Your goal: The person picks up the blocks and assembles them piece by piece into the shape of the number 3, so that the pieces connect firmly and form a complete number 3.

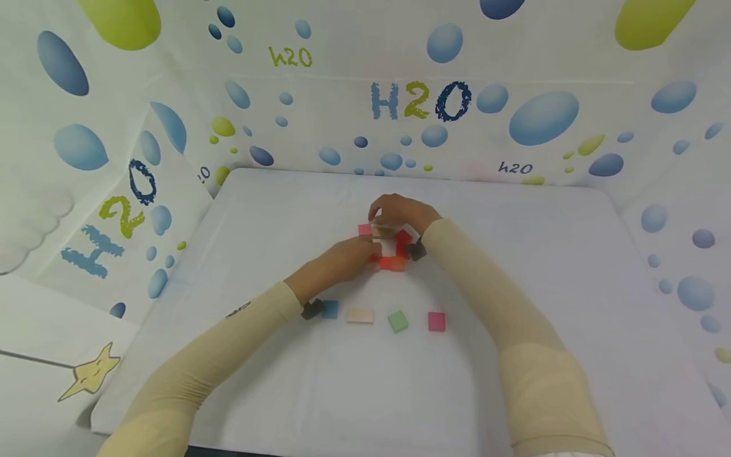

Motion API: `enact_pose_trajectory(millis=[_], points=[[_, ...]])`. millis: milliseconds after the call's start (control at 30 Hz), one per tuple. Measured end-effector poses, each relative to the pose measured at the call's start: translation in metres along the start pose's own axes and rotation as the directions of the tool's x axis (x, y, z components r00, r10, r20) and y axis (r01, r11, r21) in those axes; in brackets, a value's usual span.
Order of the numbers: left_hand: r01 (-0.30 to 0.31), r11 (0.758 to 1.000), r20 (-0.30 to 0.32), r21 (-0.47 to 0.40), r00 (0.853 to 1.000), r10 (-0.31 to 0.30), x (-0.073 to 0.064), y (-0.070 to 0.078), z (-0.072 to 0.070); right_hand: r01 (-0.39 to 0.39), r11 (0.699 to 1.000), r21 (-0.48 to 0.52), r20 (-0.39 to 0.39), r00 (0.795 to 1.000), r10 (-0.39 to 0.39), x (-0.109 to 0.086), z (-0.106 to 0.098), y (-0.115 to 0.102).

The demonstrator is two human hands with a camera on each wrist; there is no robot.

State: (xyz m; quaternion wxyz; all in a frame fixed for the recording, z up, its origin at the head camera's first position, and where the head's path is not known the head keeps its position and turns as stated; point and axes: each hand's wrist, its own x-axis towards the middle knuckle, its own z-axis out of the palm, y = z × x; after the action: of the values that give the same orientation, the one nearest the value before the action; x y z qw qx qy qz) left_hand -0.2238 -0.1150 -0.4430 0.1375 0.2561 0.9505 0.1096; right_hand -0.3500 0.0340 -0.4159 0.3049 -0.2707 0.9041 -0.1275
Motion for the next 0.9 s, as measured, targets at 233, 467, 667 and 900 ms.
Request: enact_pose_trajectory(millis=[233, 467, 667, 900], points=[[0.002, 1.000, -0.002, -0.001, 1.000, -0.002, -0.0004, 0.0005, -0.0006, 0.031, 0.999, 0.005, -0.004, 1.000, -0.031, 0.0002, 0.0034, 0.0009], [0.009, 1.000, 0.001, 0.000, 1.000, -0.009, -0.0009, 0.0025, -0.0023, 0.035, 0.999, -0.005, -0.003, 0.999, -0.035, -0.0026, 0.0018, -0.0001], [0.008, 1.000, 0.004, 0.006, 1.000, -0.008, -0.0006, 0.0016, -0.0021, 0.029, 0.999, 0.015, -0.002, 1.000, -0.029, -0.0045, 0.0022, 0.0002], [0.011, 1.000, 0.009, -0.003, 1.000, -0.011, -0.0004, 0.0022, -0.0017, 0.022, 0.999, 0.024, 0.006, 1.000, -0.022, -0.0057, 0.0021, 0.0014]])
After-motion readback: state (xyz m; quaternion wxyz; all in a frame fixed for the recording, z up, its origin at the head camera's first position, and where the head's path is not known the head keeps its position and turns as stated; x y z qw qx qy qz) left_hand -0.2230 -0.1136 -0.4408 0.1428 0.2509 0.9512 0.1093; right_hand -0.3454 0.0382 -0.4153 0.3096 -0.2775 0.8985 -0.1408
